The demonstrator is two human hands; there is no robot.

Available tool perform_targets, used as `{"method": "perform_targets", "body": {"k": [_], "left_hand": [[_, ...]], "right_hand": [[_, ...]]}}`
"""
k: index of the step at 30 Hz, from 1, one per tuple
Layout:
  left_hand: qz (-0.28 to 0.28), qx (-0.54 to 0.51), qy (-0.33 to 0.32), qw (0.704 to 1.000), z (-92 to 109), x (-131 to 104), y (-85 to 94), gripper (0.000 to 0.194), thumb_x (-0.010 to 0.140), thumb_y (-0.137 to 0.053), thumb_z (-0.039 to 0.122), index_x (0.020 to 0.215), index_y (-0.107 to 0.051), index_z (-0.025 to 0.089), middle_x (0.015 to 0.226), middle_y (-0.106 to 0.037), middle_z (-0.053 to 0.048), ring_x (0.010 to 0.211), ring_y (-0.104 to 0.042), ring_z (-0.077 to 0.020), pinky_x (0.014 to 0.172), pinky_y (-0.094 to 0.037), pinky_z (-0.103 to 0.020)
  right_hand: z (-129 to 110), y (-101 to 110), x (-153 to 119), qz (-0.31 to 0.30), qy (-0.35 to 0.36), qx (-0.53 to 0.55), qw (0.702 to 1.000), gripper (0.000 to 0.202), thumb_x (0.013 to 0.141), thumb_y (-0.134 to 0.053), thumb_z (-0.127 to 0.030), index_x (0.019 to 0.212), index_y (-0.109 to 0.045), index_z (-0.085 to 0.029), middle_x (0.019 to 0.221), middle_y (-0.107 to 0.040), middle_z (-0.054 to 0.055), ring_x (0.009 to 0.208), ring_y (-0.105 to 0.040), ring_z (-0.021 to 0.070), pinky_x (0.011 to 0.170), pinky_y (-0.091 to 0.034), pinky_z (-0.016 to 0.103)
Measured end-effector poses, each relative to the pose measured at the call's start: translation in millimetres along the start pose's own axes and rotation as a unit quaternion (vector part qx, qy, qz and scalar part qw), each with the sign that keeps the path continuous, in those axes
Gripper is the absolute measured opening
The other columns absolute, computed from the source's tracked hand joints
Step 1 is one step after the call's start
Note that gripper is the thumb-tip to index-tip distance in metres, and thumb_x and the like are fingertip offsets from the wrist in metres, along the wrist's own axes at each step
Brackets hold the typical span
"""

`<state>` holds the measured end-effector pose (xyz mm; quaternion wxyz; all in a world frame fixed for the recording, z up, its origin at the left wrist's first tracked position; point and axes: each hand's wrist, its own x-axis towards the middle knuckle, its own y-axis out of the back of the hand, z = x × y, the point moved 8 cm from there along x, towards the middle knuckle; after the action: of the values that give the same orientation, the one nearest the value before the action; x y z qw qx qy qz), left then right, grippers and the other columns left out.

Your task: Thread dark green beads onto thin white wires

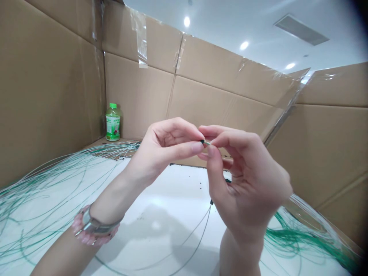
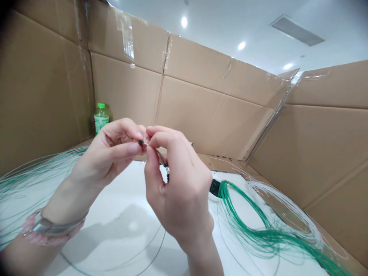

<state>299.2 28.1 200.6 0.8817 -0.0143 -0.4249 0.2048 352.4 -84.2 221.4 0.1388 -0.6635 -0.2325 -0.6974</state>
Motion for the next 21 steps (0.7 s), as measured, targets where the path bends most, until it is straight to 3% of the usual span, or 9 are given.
{"method": "perform_targets", "body": {"k": [13,21], "left_hand": [[0.010,0.085,-0.050,0.995,8.8,1.4,1.3,0.025,0.075,-0.064,0.001,0.079,-0.071,0.025,0.076,-0.070,0.009,0.073,-0.069,-0.0077,0.069,-0.059,-0.014],[0.001,0.095,-0.066,0.993,9.1,0.8,0.3,0.025,0.075,-0.064,0.001,0.083,-0.071,0.024,0.079,-0.071,0.008,0.074,-0.069,-0.0094,0.071,-0.060,-0.016]], "right_hand": [[0.2,-0.3,3.1,-0.044,0.001,-0.015,0.999,0.023,0.080,-0.055,-0.001,0.091,-0.055,-0.022,0.094,-0.067,0.002,0.087,-0.067,0.0145,0.062,-0.062,0.024],[1.3,-0.1,2.2,-0.048,0.000,-0.022,0.999,0.024,0.081,-0.055,-0.002,0.090,-0.055,-0.024,0.095,-0.067,0.000,0.086,-0.067,0.0132,0.058,-0.062,0.022]]}}
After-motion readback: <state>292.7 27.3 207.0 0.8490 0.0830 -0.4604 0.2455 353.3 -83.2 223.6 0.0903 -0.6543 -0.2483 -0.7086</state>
